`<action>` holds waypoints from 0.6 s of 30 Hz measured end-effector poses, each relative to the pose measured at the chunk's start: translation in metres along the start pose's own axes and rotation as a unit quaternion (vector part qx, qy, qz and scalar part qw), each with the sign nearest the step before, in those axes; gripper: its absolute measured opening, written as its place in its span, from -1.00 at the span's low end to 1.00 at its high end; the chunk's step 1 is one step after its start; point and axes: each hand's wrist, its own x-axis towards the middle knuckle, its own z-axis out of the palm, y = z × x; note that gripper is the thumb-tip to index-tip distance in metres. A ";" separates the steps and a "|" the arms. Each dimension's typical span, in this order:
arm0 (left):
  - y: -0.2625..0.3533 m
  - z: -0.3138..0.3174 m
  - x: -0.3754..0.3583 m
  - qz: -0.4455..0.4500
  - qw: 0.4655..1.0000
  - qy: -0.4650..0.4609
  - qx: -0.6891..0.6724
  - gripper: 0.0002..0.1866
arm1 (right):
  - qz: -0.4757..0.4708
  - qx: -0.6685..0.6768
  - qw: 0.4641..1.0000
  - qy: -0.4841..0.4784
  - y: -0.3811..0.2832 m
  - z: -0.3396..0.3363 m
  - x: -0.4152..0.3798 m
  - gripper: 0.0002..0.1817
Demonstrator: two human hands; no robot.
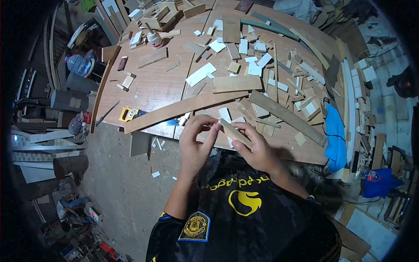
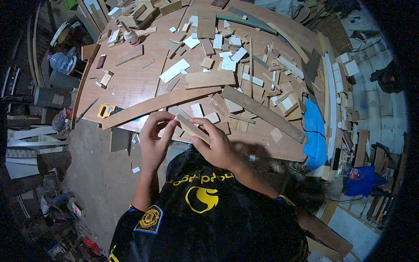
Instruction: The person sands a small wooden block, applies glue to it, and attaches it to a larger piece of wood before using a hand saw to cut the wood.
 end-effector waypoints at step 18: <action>-0.056 -0.064 -0.074 -0.208 0.977 0.033 -0.005 -0.85 | 0.083 0.095 0.983 -0.131 0.040 0.079 -0.009 -0.66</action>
